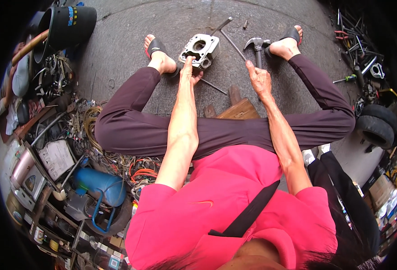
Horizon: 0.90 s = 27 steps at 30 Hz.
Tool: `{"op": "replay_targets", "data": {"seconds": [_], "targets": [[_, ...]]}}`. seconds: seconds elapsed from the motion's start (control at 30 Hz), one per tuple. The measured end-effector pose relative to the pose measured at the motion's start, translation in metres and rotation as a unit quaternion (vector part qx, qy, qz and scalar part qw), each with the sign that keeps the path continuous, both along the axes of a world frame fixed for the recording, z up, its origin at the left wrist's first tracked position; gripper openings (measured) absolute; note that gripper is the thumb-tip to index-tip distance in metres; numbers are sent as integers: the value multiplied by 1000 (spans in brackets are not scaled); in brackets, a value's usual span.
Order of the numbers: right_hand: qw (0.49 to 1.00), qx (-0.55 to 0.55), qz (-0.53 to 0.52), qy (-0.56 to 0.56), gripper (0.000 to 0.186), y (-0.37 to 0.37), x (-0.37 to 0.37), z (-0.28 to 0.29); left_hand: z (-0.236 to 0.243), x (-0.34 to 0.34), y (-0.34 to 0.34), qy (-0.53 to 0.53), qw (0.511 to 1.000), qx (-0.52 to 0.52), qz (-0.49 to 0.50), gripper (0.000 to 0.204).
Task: Disassembling a motorcycle engine cylinder head and removing internal components using a T-wrench and hammer.
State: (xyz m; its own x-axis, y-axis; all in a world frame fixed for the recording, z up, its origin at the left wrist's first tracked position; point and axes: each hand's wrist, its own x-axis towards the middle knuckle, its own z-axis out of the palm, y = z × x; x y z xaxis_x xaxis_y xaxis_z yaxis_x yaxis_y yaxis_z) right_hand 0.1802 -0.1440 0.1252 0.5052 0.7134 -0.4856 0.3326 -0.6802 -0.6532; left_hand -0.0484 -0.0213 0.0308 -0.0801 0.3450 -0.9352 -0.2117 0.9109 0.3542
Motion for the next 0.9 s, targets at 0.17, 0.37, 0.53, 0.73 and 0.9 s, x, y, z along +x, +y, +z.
{"op": "replay_targets", "data": {"seconds": [0.17,0.37,0.53,0.73,0.9], "targets": [[995,-42,84,-35,76,-4,-11,7,1,2,-7,44,989,83,-111,37],[985,-72,122,-99,76,-6,-21,-3,-5,-3,-7,13,991,99,-88,38],[992,-7,95,-81,71,-1,-21,15,-19,-8,-17,-25,996,76,-47,42],[995,76,58,-28,70,-3,-20,26,-19,-13,-20,-29,992,101,-72,41],[977,-94,147,-120,79,-8,-18,7,-16,-9,-20,-25,994,88,-56,36]]}}
